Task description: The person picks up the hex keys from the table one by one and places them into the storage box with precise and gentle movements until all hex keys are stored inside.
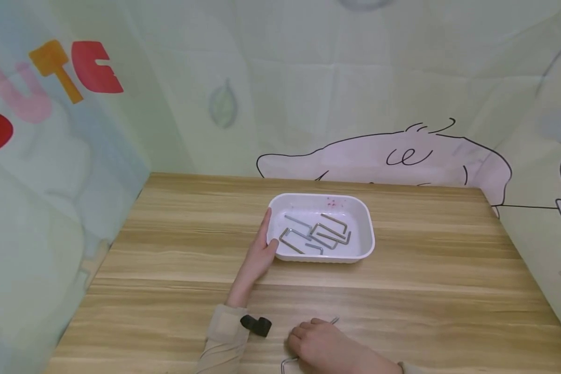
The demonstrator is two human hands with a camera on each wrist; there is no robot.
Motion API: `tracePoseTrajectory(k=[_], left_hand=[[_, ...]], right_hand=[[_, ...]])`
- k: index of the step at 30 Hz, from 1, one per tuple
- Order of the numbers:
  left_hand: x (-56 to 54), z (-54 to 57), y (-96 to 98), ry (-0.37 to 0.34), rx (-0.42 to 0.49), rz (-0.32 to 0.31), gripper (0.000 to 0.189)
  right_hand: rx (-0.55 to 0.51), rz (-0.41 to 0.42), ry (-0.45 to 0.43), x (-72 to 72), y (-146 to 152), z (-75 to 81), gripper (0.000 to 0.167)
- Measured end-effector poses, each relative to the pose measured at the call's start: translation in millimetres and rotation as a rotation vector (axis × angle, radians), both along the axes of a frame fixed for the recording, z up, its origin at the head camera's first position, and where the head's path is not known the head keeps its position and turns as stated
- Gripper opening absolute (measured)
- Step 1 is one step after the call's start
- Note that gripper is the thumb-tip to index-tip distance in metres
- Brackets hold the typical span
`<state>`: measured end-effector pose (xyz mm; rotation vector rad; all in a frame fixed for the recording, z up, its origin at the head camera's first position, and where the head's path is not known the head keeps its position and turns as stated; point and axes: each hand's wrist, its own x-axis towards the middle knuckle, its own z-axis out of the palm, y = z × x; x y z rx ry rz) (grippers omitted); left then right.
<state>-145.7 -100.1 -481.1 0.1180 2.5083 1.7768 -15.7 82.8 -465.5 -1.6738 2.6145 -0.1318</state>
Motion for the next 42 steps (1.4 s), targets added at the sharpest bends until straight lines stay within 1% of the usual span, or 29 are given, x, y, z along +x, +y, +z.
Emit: tracePoseTrajectory(k=[7,11,14,17,24,27,29,31,33,36,39,42], left_hand=[[-0.2,0.4,0.2,-0.006,0.002,-0.002,0.077],[-0.1,0.4,0.2,-0.010,0.000,-0.001,0.077],[0.2,0.1,0.7,-0.008,-0.004,-0.002,0.077],[0.4,0.0,1.4,-0.015,-0.004,-0.005,0.077],[0.3,-0.4,2.6,-0.014,-0.004,-0.005,0.077],[0.3,-0.7,2.5,-0.016,-0.001,-0.003,0.077],[0.3,-0.6,2.3,-0.016,0.000,-0.002,0.077],[0.5,0.0,2.1,-0.014,0.001,-0.002,0.077],[0.6,0.7,1.8,-0.019,-0.003,0.000,0.077],[0.9,1.1,1.1,-0.022,-0.004,0.001,0.077],[0.9,-0.2,0.4,-0.024,-0.005,0.003,0.077],[0.6,-0.9,0.0,-0.021,-0.004,0.002,0.077]], right_hand=[[-0.014,0.001,-0.001,-0.2,-1.1,0.2,0.018],[-0.004,0.009,-0.016,-0.5,-1.9,0.2,0.016],[0.001,0.026,0.002,-0.3,-3.0,-0.5,0.016],[0.003,0.047,0.046,0.5,-3.4,-1.8,0.016],[0.000,0.076,0.076,3.1,-0.8,-4.1,0.015],[-0.012,0.085,0.098,4.1,0.9,-3.8,0.022],[-0.012,0.082,0.096,4.7,2.2,-3.3,0.027],[-0.008,0.074,0.083,5.2,3.7,-2.6,0.027],[-0.004,0.068,0.060,5.5,4.8,-1.6,0.023],[-0.011,0.070,0.075,5.3,6.5,-0.8,0.019],[-0.009,0.061,0.067,4.4,8.6,1.7,0.019],[-0.006,0.018,-0.005,4.1,11.7,7.2,0.019]])
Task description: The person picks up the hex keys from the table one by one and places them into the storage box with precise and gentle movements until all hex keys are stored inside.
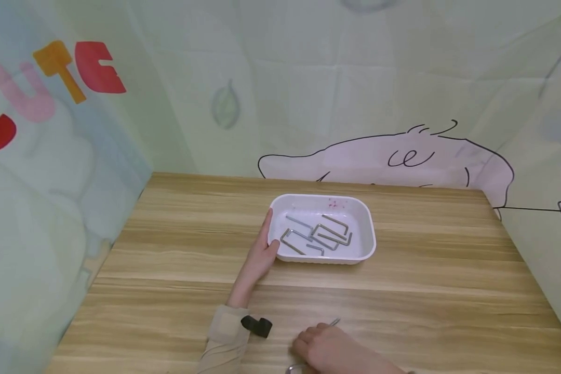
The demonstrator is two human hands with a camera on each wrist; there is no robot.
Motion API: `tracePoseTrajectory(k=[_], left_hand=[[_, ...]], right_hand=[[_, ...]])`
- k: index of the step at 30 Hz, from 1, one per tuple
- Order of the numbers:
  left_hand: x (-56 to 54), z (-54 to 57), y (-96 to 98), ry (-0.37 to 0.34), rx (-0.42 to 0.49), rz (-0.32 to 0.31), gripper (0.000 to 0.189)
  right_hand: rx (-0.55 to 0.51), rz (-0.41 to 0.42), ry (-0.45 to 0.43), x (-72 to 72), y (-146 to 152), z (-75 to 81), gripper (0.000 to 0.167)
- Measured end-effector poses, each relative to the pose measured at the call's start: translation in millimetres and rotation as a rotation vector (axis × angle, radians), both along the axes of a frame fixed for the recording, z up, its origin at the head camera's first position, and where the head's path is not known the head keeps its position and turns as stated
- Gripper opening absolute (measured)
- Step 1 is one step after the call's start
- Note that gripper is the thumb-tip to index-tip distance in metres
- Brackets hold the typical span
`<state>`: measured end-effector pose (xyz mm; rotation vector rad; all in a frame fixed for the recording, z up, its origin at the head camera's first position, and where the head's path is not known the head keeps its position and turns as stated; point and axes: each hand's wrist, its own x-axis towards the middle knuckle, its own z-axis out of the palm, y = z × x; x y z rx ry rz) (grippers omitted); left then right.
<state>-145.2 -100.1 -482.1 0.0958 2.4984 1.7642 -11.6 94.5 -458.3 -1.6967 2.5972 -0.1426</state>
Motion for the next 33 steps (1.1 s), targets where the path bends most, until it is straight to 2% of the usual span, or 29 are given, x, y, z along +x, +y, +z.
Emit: tracePoseTrajectory(k=[2,4,10,18,25,33], left_hand=[[0.2,0.1,-0.1,0.001,0.000,0.000,0.077],[0.3,0.4,-0.1,0.004,0.000,0.000,0.077],[-0.3,-1.3,-0.5,0.012,0.002,0.000,0.077],[0.0,-2.6,-0.5,0.014,-0.003,0.000,0.077],[1.1,-2.7,0.0,0.027,0.002,0.001,0.077],[-0.4,-1.4,-0.4,0.035,0.000,0.001,0.078]], right_hand=[[-0.004,-0.045,-0.053,-0.1,2.5,4.8,0.018],[-0.024,-0.074,-0.060,-0.3,4.4,9.0,0.016],[-0.124,-0.099,0.038,-5.3,8.8,15.8,0.019],[-0.164,-0.121,0.048,-10.6,13.5,21.6,0.020],[-0.233,-0.112,0.108,-13.7,19.1,22.3,0.027],[-0.262,-0.159,0.072,-19.8,25.3,28.5,0.028]])
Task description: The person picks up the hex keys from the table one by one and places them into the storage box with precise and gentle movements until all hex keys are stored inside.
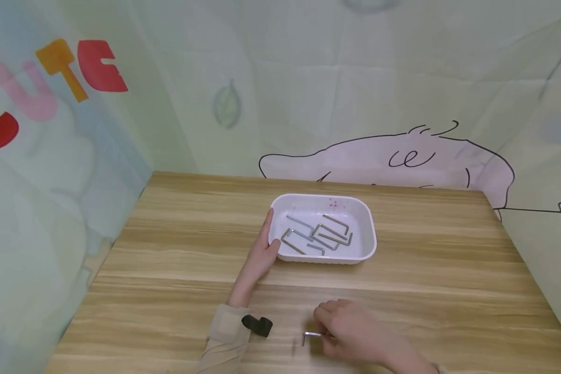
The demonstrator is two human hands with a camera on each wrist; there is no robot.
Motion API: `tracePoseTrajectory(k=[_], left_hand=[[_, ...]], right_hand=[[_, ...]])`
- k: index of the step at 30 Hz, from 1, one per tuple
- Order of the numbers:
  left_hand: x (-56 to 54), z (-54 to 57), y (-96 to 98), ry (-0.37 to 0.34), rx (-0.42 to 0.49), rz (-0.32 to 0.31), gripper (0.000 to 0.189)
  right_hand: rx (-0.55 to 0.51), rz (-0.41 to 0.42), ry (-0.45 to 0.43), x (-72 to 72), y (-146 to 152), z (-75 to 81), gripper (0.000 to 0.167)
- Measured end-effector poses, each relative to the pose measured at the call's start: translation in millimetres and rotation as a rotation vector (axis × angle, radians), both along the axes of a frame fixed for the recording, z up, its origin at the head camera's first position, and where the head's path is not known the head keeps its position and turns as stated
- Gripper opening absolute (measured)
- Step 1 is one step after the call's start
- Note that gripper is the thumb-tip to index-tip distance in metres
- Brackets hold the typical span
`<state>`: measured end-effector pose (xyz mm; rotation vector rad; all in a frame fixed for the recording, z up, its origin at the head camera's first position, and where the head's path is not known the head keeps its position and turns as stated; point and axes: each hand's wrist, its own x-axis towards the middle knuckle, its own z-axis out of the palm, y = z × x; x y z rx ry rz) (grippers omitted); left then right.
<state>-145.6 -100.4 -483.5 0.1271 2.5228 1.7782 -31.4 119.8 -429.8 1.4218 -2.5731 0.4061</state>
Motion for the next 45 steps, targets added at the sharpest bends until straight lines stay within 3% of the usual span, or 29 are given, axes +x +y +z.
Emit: tracePoseTrajectory(k=[20,29,45], left_hand=[[0.0,-0.2,-0.1,-0.007,0.017,0.007,0.077],[0.7,0.1,-0.2,0.001,0.023,-0.001,0.077],[1.1,0.9,0.3,-0.009,0.029,0.006,0.078]], right_hand=[[-0.001,-0.068,-0.184,-23.5,12.1,17.0,0.022],[-0.037,-0.122,-0.325,-31.4,14.6,30.3,0.020],[-0.063,-0.161,-0.319,-48.0,18.8,35.5,0.020]])
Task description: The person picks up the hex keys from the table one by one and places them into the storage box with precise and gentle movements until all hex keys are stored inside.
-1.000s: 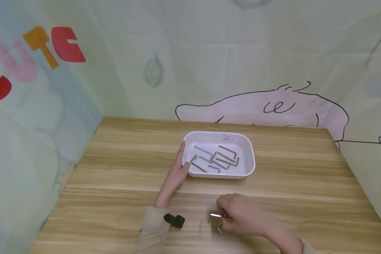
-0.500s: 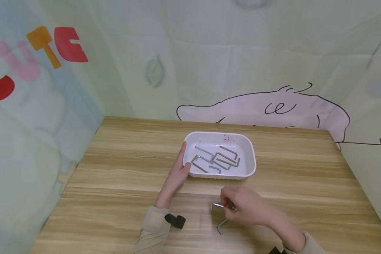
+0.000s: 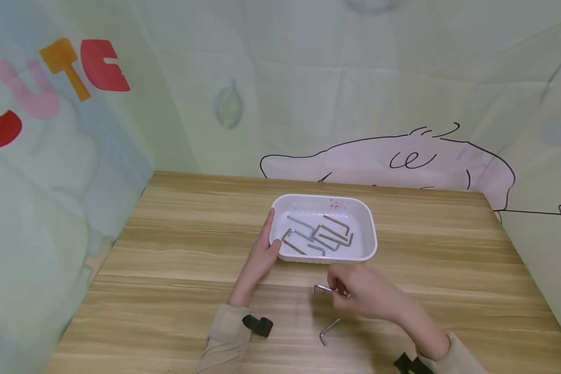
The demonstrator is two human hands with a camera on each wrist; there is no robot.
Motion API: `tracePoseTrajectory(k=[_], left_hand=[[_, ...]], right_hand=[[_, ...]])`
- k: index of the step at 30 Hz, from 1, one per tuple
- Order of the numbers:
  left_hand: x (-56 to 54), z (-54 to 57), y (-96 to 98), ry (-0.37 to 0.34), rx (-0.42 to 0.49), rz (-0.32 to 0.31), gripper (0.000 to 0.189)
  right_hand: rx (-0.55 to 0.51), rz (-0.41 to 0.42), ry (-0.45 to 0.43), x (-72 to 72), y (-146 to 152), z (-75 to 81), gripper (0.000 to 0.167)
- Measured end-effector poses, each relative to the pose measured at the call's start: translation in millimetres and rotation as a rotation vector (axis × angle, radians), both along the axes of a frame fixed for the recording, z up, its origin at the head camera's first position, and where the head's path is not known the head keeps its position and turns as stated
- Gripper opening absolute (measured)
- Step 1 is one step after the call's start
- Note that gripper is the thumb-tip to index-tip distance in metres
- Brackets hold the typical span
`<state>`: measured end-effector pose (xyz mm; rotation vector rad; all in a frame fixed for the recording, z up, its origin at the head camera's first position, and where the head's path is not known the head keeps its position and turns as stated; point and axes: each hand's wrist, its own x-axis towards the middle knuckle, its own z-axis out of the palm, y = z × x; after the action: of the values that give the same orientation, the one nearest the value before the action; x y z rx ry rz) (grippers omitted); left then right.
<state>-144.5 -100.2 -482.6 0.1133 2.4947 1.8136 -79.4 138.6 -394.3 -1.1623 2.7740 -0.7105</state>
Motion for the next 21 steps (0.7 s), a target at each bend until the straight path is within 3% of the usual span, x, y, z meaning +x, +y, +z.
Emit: tracePoseTrajectory(k=[21], left_hand=[[1.2,1.6,-0.1,-0.034,-0.009,0.002,0.078]], right_hand=[[0.025,-0.085,0.084,-28.2,0.5,13.7,0.016]])
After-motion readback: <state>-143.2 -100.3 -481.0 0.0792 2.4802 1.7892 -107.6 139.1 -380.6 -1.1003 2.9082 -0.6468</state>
